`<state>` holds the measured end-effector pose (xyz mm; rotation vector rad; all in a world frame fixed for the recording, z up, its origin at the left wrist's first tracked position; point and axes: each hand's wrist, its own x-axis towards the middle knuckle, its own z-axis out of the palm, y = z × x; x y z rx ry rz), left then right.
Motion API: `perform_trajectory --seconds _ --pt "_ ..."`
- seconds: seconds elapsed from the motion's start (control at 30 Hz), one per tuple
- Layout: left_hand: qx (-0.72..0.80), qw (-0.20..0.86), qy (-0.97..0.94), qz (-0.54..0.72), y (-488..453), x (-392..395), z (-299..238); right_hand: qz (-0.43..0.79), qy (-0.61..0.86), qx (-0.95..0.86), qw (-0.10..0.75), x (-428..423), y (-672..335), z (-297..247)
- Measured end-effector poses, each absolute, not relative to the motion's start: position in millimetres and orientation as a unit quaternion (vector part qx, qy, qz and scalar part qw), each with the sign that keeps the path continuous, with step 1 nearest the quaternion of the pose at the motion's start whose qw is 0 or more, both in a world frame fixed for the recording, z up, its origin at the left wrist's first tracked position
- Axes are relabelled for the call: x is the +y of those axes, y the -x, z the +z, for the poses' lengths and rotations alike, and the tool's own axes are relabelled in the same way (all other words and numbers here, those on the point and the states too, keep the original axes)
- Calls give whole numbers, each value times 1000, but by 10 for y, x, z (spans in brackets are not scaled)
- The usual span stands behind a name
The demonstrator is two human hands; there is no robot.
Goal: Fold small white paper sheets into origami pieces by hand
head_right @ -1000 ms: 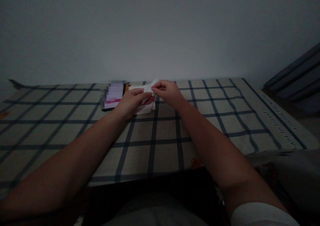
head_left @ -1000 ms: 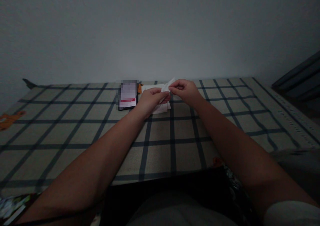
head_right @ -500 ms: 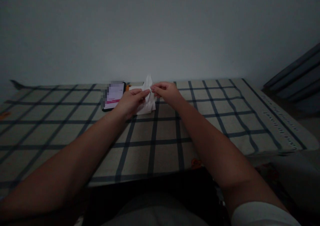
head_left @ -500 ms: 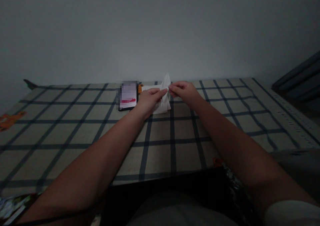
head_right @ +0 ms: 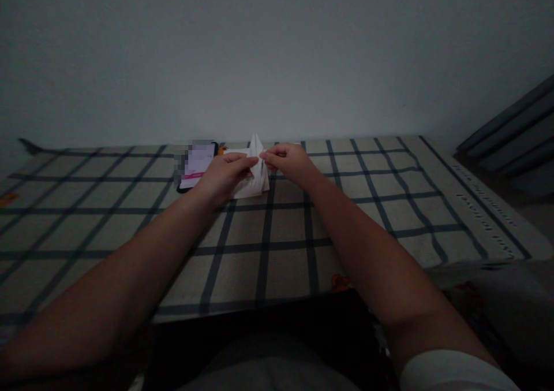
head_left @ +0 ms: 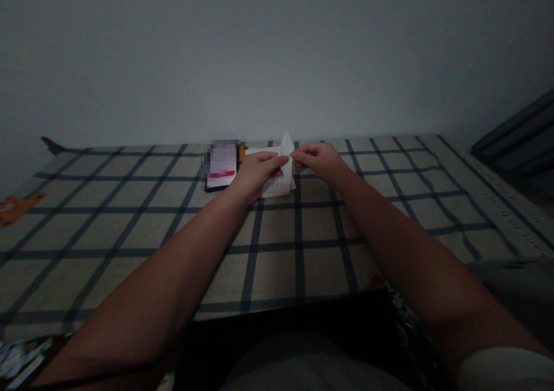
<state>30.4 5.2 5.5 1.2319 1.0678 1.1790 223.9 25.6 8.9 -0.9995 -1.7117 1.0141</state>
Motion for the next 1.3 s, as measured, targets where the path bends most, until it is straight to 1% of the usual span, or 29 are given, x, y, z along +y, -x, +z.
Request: perform_trajectory --seconds 0.13,0.27,0.37,0.57,0.77,0.93,1.0,1.1,1.2,1.3 --pt "439 569 -499 483 -305 52 58 418 401 -687 439 269 -2234 83" --pt "433 579 -478 499 -306 51 86 487 391 -633 457 278 -2204 58" --pt "429 567 -469 524 -307 49 110 529 389 -607 447 285 -2198 30" --pt "447 514 -497 539 -318 33 93 536 402 -605 429 273 -2223 42" --pt "461 471 -539 525 -301 49 39 472 415 -658 415 237 -2237 84" --pt "464 488 -525 520 -328 51 21 364 422 -721 411 213 -2226 110" --pt "475 493 -519 512 -338 48 30 345 422 -732 408 216 -2220 110" --pt "477 501 -512 509 -336 46 63 375 413 -719 413 234 -2217 92" --pt "456 518 -493 529 -319 48 105 448 392 -680 428 249 -2217 70" --pt "451 517 -483 544 -304 47 130 504 383 -649 423 249 -2215 66"
